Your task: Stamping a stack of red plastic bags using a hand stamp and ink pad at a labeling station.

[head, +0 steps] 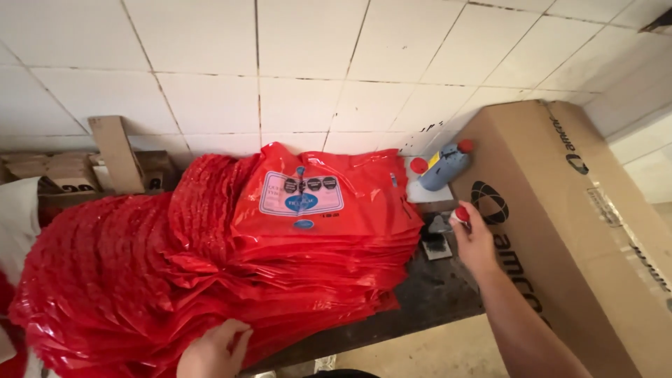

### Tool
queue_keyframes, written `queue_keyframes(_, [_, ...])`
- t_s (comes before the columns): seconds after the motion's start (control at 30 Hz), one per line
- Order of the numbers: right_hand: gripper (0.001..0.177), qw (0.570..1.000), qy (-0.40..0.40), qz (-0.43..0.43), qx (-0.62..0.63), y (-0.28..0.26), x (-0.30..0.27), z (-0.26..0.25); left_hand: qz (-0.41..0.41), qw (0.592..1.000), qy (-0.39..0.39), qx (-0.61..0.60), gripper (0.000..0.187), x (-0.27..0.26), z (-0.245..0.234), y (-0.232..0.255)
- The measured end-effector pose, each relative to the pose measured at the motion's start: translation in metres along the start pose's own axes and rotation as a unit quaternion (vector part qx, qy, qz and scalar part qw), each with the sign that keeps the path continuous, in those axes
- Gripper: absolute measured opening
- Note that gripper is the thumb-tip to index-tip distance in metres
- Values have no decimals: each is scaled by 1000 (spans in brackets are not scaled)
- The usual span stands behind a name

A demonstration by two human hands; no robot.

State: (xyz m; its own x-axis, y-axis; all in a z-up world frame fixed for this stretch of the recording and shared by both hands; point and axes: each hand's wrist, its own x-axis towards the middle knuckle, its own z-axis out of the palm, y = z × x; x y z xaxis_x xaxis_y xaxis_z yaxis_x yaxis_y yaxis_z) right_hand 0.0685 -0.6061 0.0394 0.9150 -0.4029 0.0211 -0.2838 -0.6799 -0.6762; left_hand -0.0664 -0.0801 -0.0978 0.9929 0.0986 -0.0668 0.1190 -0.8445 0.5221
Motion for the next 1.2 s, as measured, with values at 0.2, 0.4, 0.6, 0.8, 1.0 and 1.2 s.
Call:
queue_keyframes(0.2, [48,998,7,-67,-4,37,20,28,-89,993,-25,71,18,-5,-4,22])
queue_keyframes(0.4, [46,993,10,-105,52,62,55,27,-19,999,39,-6,34,-9,20,13])
queue_keyframes(0.6, [46,983,29,-183,-12,95,73,34,185,982,-22,32,21,4,-26,15])
queue_keyframes(0.8, [32,943,125,-26,307,-46,-24,15,235,962,-61,126,70,19,-57,26])
queue_keyframes(1.0, [48,960,-212,-46,177,-94,-151,102,248,952,-122,135,96,35,-65,24])
queue_keyframes(1.2, [41,888,-176,-410,111,-164,-209,153,281,944,-148,90,92,38,-88,26])
